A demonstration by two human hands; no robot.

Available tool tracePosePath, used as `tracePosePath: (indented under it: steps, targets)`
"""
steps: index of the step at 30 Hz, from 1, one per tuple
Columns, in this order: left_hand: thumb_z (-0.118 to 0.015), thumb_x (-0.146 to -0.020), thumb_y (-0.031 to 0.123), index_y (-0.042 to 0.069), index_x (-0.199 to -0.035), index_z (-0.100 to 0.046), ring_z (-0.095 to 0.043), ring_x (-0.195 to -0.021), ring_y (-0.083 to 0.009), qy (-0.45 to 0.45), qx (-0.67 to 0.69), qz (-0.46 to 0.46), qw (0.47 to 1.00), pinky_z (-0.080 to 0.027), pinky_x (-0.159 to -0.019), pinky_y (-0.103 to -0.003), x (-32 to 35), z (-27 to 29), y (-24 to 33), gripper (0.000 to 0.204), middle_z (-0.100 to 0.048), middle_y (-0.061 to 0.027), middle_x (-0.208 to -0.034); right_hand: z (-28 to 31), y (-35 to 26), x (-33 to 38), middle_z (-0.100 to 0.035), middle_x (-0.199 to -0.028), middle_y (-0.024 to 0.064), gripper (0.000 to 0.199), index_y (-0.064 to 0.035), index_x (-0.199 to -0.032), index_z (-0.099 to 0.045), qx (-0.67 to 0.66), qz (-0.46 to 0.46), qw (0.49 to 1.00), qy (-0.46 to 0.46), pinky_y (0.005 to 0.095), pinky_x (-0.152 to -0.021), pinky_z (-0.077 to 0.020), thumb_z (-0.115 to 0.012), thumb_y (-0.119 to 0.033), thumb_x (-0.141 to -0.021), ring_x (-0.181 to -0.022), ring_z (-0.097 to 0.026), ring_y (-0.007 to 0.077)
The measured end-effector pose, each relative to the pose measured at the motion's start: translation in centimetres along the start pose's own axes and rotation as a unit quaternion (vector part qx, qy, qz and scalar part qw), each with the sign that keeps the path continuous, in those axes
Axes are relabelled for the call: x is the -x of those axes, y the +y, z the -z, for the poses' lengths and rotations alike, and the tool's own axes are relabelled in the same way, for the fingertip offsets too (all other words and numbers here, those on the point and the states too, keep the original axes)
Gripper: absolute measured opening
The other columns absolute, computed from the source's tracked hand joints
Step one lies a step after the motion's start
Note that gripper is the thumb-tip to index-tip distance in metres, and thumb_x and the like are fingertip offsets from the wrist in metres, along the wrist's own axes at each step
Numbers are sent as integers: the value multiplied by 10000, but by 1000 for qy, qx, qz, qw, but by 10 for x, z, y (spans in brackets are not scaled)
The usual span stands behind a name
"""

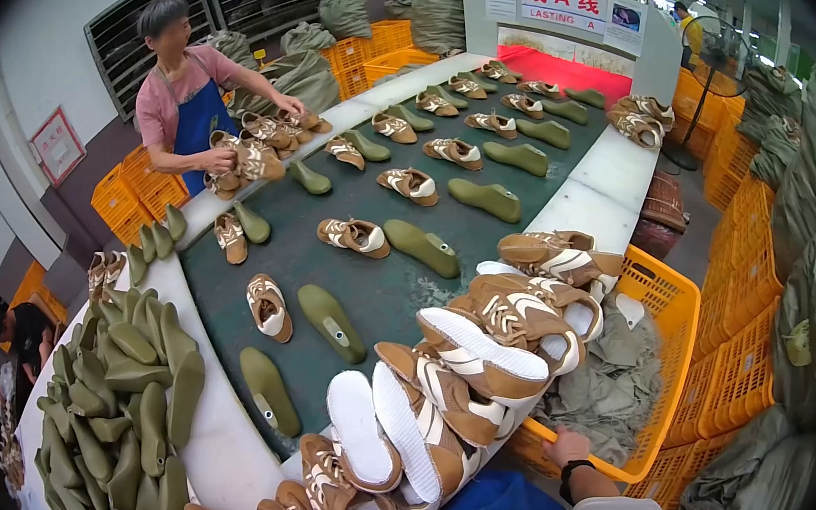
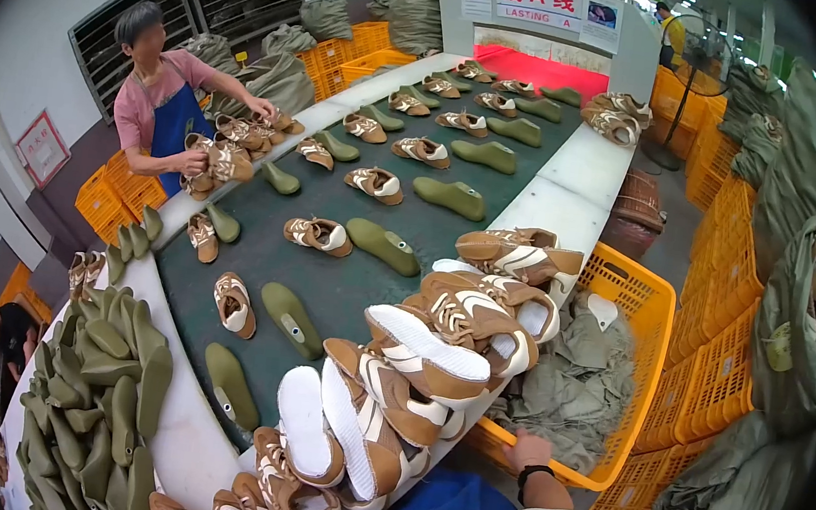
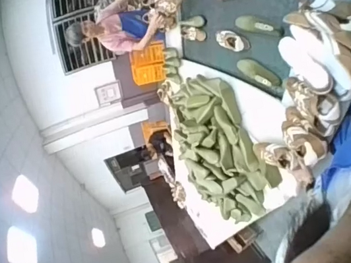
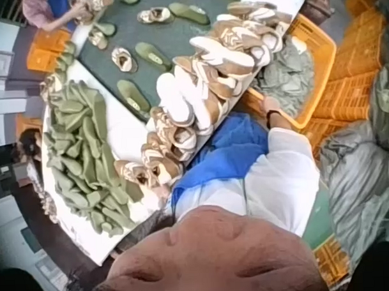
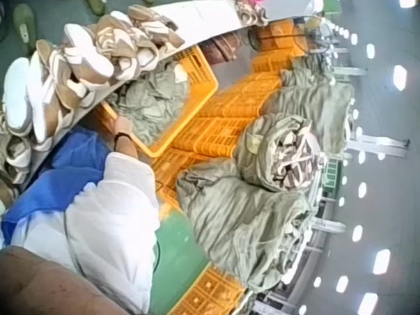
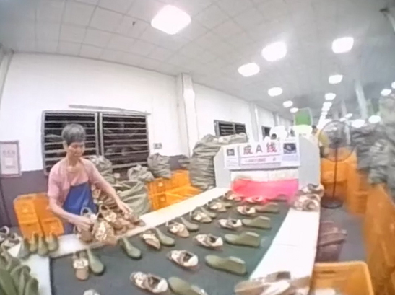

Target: Placing shoe lasts into shoe uppers and arranging them on a conveyor belt in a factory.

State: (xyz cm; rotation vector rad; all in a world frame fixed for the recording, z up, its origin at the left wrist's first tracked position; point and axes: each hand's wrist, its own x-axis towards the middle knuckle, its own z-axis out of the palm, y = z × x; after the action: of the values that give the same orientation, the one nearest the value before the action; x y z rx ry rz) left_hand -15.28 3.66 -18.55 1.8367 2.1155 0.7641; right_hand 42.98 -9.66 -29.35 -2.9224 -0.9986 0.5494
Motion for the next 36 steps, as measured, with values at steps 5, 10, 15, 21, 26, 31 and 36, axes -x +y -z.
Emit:
tracePosePath:
  steps: [5, 10, 15, 21, 26, 31, 36]
  targets:
    - [-668, -780, 307, -23, -1230, -393, -548, -974, -306, 0, 5, 3, 1000, -429, -872, -363, 11, -2, -8, 622, -553, -204, -1096, 2, -5, 2, -652, -785, 132, 396, -112, -919, -596, 1, 5, 1000, 10, 422, -692, -485, -599, -461, -733, -772, -629, 305]
    - [-666, -782, 302, -24, -1230, -391, -552, -962, -304, 6, 8, 14, 1000, -433, -865, -362, 30, 0, -13, 618, -558, -203, -1086, 9, -8, 2, -649, -762, 133, 394, -98, -893, -592, 3, 7, 1000, 10, 417, -690, -485, -599, -459, -734, -756, -629, 303]
    - [-663, -785, 297, -25, -1231, -389, -556, -951, -303, 14, 15, 28, 999, -437, -858, -361, 48, -1, -16, 614, -563, -202, -1075, 4, -3, 0, -648, -704, 105, 379, -96, -890, -582, -11, 3, 1000, -9, 393, -670, -488, -597, -446, -742, -717, -633, 285]
    - [-661, -788, 291, -26, -1231, -387, -561, -938, -302, 26, 18, 44, 999, -442, -850, -360, 69, 1, -19, 609, -569, -200, -1063, 7, -8, 3, -650, -713, 109, 368, -91, -872, -576, 11, 12, 1000, 5, 398, -671, -488, -603, -433, -740, -726, -632, 287]
    - [-658, -791, 286, -26, -1231, -385, -566, -927, -300, 49, 18, 62, 997, -446, -843, -358, 83, 4, -22, 605, -574, -199, -1053, 7, -8, 2, -653, -817, 145, 427, -94, -973, -555, 21, 20, 1000, -9, 404, -700, -488, -599, -452, -744, -790, -630, 301]
    - [-656, -793, 282, -27, -1232, -383, -569, -918, -299, 74, 17, 80, 994, -449, -838, -357, 94, 10, -16, 602, -578, -198, -1045, 8, -7, 2, -650, -809, 153, 416, -82, -960, -560, 12, 13, 1000, -2, 416, -698, -488, -606, -432, -741, -785, -627, 316]
    - [-660, -784, 327, -8, -1229, -403, -588, -862, -298, 93, 47, 139, 985, -471, -776, -353, 93, 11, -8, 614, -600, -190, -1000, 14, -15, 5, -645, -797, 162, 396, -80, -933, -555, 1, 13, 1000, 0, 418, -706, -485, -624, -415, -734, -787, -622, 326]
